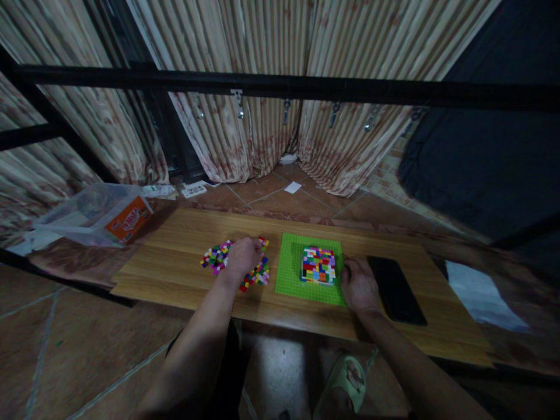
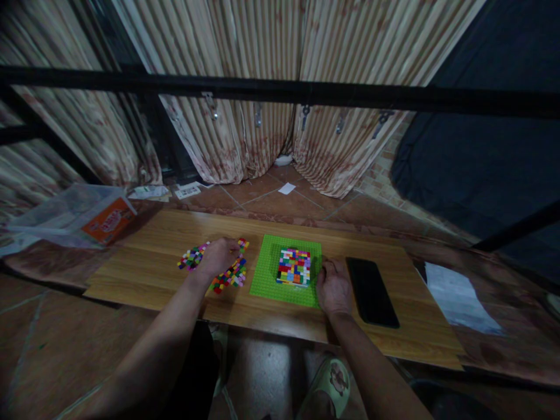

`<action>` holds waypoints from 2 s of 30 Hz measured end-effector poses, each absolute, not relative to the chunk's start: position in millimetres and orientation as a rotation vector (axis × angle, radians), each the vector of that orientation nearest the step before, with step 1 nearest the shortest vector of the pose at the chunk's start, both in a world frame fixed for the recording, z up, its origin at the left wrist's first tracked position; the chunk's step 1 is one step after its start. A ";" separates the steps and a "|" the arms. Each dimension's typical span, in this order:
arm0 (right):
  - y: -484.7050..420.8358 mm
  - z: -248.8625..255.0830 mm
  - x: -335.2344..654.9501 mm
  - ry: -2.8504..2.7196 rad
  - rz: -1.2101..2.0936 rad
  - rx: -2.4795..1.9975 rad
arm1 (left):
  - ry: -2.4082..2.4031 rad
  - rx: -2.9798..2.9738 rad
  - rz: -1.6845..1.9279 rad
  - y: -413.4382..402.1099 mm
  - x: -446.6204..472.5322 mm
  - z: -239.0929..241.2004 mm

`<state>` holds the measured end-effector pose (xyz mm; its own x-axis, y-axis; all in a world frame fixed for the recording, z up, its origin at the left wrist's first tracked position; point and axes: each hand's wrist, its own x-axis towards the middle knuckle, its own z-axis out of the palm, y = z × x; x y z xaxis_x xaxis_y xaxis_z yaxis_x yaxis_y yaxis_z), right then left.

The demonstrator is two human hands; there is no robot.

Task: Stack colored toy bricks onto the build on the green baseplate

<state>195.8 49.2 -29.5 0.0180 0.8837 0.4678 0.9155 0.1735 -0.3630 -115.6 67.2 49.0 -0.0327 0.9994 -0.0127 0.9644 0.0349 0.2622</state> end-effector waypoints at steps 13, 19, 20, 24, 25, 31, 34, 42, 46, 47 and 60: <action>48.7 -27.2 194.1 -1.844 -0.046 -1.748 | 2.142 2.056 0.237 66.2 -101.4 47.5; 49.1 -27.1 193.5 -1.848 -0.057 -1.712 | 1.417 1.824 0.950 66.5 -91.9 44.3; 48.9 -26.7 193.1 -1.845 -0.062 -1.713 | 1.304 1.765 1.012 65.6 -88.6 44.6; 48.2 -25.0 192.0 -1.840 -0.055 -1.744 | 1.121 1.608 1.080 61.5 -77.1 48.7; 48.1 -24.8 191.9 -1.842 -0.051 -1.751 | 1.100 1.575 1.085 60.9 -75.0 49.8; 48.5 -25.8 192.4 -1.843 -0.056 -1.747 | 0.973 1.200 1.093 58.8 -62.3 48.1; 48.4 -25.7 192.1 -1.832 -0.060 -1.740 | 0.952 1.007 1.094 57.6 -55.8 44.8; 47.4 -21.3 190.1 -1.830 -0.040 -1.750 | 0.921 0.710 1.103 60.4 -53.4 42.6; 47.3 -21.8 190.1 -1.826 -0.048 -1.744 | 0.964 0.699 1.130 60.8 -52.1 43.0; 47.3 -22.0 190.2 -1.823 -0.052 -1.745 | 0.978 0.700 1.134 60.4 -51.3 43.3; 48.2 -23.3 191.3 -1.823 -0.052 -1.738 | 0.939 0.540 1.024 54.0 -43.9 50.7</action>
